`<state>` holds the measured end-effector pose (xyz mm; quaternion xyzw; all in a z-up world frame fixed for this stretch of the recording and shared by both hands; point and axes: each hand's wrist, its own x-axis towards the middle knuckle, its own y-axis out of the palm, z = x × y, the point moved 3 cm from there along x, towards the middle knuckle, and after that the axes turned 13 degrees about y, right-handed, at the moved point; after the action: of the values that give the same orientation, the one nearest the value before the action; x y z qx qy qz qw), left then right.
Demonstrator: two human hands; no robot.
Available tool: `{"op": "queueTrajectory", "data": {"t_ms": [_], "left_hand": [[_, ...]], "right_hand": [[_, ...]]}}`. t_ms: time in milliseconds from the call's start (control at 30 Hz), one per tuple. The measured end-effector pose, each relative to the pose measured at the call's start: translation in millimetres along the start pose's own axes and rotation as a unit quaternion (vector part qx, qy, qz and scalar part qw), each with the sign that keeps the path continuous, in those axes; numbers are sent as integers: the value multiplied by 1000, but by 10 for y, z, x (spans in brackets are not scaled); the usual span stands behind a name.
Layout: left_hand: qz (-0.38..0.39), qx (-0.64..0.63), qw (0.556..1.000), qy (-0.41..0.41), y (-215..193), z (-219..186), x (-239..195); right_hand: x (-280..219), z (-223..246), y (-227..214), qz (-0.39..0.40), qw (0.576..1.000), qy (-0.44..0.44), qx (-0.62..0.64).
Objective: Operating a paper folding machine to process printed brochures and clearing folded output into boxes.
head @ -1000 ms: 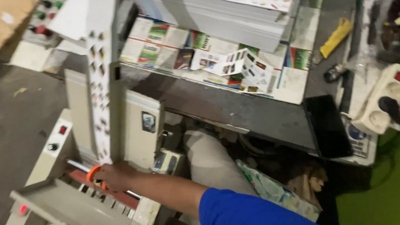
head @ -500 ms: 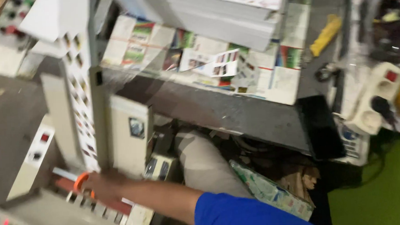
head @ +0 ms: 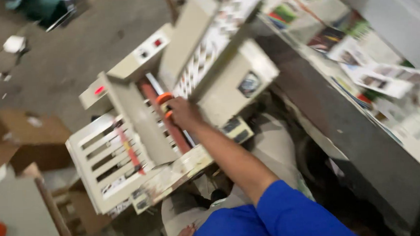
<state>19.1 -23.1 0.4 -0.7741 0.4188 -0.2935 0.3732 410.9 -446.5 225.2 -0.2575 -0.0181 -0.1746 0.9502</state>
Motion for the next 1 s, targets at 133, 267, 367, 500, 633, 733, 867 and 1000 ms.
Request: {"op": "queueTrajectory", "data": {"t_ms": [133, 267, 367, 500, 633, 733, 867, 1000], "left_hand": [[-14, 72, 994, -87, -154, -226, 498], [-116, 72, 990, -45, -1029, -736, 1466], [-137, 121, 982, -40, -2198, -1303, 2473], [-258, 278, 922, -81, -2806, -1076, 3212], [-339, 305, 856, -242, -2700, -333, 3222], [-199, 229, 887, -349, -2396, 103, 3039], [-156, 261, 901, -310, -2571, -113, 3230], [-203, 292, 896, -266, -2552, -118, 3217]], "right_hand": [[47, -112, 55, 31, 995, 97, 6], [32, -65, -16, -1, 1000, 7, -5], [64, -113, 29, 15, 1000, -11, -1], [40, -9, -41, -8, 998, -59, -8], [68, -186, 24, -1, 996, -46, -79], [112, -300, 103, -2, 996, -42, -79], [120, -276, 93, -5, 994, -64, -85], [149, -265, 87, 10, 997, -37, -71]]}}
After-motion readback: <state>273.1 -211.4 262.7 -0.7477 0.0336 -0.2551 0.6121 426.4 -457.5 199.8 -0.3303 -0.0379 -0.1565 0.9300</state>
